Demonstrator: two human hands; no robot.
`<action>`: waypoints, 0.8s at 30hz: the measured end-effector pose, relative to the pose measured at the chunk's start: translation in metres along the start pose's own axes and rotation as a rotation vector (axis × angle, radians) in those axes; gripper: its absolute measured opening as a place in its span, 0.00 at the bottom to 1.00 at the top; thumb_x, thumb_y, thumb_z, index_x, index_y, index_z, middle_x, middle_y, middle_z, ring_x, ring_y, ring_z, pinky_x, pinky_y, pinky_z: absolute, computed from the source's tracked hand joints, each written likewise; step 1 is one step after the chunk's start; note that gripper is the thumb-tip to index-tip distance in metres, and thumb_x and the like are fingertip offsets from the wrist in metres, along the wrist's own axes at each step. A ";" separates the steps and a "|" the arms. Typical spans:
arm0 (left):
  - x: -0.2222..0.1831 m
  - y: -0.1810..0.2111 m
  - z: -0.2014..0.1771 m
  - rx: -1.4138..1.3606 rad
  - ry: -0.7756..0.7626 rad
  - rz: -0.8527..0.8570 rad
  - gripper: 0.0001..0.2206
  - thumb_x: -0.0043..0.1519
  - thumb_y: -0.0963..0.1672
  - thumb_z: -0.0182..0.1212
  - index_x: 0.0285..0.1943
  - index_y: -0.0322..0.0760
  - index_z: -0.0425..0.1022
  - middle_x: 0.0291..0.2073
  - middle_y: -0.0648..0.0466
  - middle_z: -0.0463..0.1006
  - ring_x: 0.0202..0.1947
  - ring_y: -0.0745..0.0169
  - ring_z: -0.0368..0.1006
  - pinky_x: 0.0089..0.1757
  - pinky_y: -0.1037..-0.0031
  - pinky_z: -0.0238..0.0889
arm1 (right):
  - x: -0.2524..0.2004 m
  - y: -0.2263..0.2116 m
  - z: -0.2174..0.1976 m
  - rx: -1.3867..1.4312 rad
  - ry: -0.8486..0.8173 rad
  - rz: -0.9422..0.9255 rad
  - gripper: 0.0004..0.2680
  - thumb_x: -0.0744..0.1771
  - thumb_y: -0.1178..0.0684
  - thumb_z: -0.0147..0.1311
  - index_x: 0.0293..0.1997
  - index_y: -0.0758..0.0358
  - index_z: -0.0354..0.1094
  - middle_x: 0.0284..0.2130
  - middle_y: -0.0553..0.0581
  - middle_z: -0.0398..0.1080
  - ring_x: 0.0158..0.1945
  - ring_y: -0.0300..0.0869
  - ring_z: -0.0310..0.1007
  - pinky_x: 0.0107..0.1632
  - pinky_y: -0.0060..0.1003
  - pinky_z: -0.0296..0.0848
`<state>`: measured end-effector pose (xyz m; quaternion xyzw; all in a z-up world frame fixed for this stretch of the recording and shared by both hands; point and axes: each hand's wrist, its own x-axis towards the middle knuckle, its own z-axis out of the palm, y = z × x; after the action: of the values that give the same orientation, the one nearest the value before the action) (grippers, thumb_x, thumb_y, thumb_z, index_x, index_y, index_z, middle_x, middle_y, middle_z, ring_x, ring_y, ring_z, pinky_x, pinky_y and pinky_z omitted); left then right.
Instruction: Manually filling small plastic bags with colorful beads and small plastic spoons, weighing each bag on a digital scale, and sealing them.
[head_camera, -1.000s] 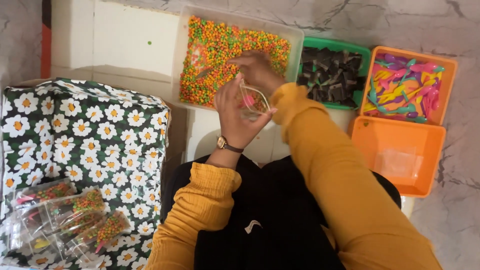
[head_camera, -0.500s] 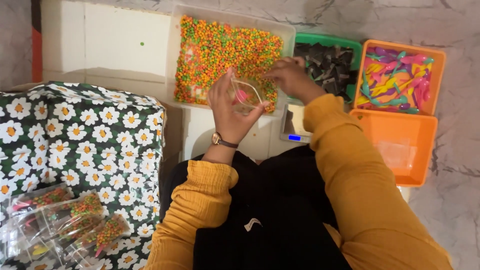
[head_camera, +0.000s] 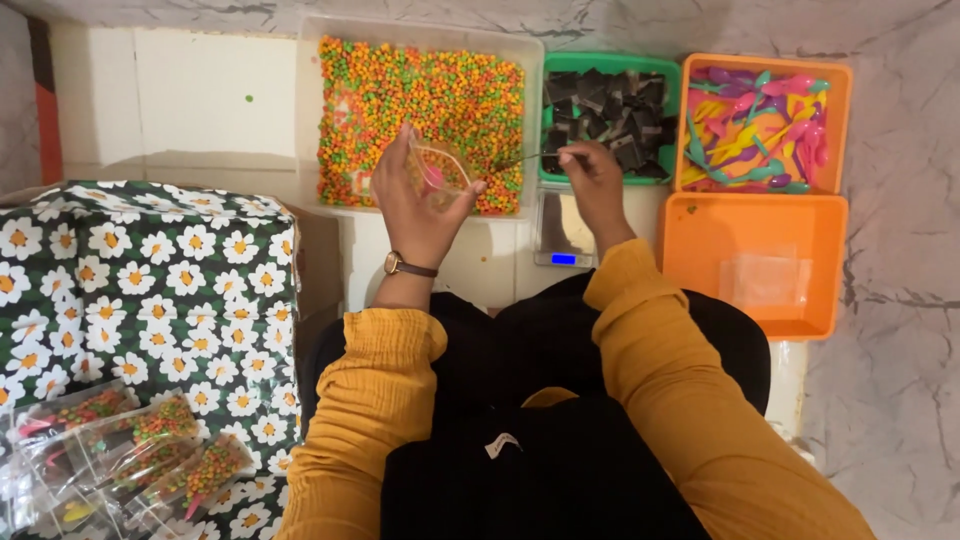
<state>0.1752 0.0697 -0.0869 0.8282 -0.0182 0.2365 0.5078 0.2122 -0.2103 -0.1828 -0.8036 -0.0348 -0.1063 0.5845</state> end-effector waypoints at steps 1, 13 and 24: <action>0.001 0.002 0.001 -0.001 -0.002 0.005 0.48 0.49 0.48 0.87 0.75 0.36 0.57 0.62 0.45 0.71 0.63 0.43 0.67 0.60 0.54 0.55 | -0.001 -0.008 0.001 0.001 0.004 -0.002 0.03 0.68 0.59 0.63 0.44 0.63 0.79 0.37 0.59 0.74 0.43 0.46 0.76 0.53 0.38 0.71; -0.004 -0.005 0.010 -0.008 -0.080 -0.050 0.45 0.46 0.49 0.87 0.71 0.38 0.63 0.56 0.48 0.75 0.55 0.47 0.73 0.58 0.55 0.52 | -0.006 -0.016 0.014 -0.022 -0.239 -0.034 0.03 0.70 0.59 0.57 0.47 0.63 0.75 0.40 0.59 0.72 0.49 0.52 0.75 0.54 0.43 0.74; -0.007 -0.011 0.011 0.021 -0.115 -0.083 0.43 0.45 0.50 0.87 0.69 0.41 0.66 0.54 0.51 0.76 0.52 0.49 0.75 0.58 0.57 0.49 | -0.004 -0.001 0.025 0.153 -0.014 0.160 0.05 0.72 0.60 0.48 0.51 0.67 0.69 0.44 0.61 0.74 0.49 0.47 0.78 0.44 0.33 0.80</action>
<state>0.1762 0.0640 -0.1025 0.8456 -0.0107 0.1675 0.5067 0.2119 -0.1856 -0.1903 -0.7576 0.0173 -0.0508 0.6505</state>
